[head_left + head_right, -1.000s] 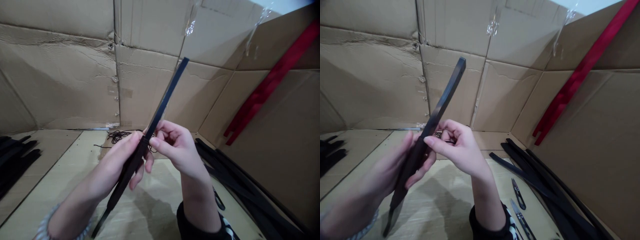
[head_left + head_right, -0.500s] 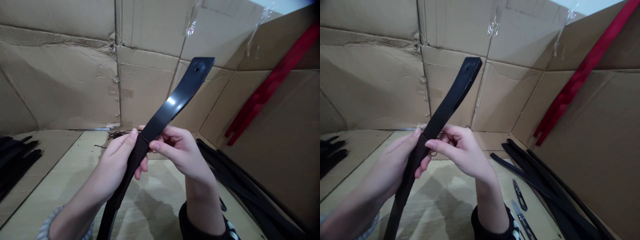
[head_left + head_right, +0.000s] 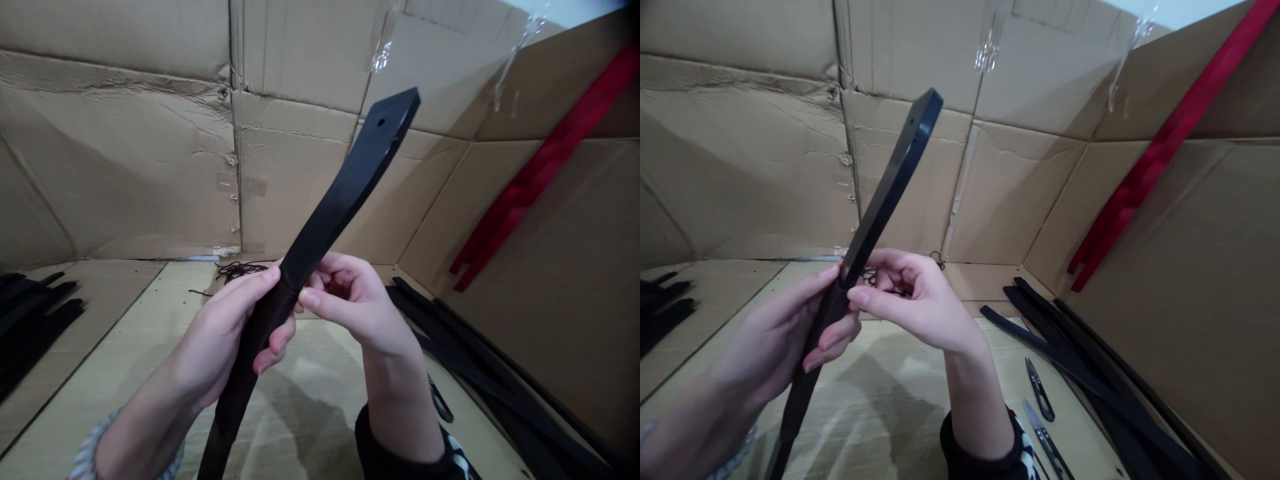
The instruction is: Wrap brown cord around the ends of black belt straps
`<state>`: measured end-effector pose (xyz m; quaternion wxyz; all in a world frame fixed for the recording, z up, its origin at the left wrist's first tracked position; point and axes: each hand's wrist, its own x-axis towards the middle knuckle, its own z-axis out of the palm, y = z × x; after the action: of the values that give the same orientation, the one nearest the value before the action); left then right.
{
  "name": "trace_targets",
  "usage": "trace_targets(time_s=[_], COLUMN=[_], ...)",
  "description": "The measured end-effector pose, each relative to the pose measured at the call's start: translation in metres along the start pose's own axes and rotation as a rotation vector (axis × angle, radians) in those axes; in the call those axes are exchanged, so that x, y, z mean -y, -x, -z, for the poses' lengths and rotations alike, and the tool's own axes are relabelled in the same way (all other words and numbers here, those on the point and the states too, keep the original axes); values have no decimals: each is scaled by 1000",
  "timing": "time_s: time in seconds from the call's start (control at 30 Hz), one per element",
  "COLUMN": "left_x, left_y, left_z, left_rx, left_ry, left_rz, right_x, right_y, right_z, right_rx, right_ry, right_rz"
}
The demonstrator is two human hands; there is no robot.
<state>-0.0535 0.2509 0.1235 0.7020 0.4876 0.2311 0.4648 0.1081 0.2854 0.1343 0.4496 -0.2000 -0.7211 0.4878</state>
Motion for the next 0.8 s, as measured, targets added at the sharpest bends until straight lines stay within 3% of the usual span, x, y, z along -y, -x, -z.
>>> trace_targets(time_s=[0.1,0.17,0.27,0.4,0.53,0.6,0.8], left_x=[4,7,11,12,10,9,11], left_y=[-2,-3,-1,0,-3,-6,-8], left_z=[1,-1,-5,-9,-9,-8,1], left_rx=[-5,-32,-176,-358,-427,-395,-66], left_ry=[-49,-135,-350,-619,-626,-552,-153], left_rz=[-33,-127,-267,-302,-336,-312,-151], right_x=[2,4,5,3,1,1,2], right_y=[0,-2,-5,-8,-6,-4,-3], right_z=[0,-2,-7,-15,-14,-9,3], right_rx=[2,-9,-122,-282,-235,-136,71], right_ry=[-43,-100,-110,13,92,68,-97], right_rz=[-4,-20,-19,3,34,40,-23])
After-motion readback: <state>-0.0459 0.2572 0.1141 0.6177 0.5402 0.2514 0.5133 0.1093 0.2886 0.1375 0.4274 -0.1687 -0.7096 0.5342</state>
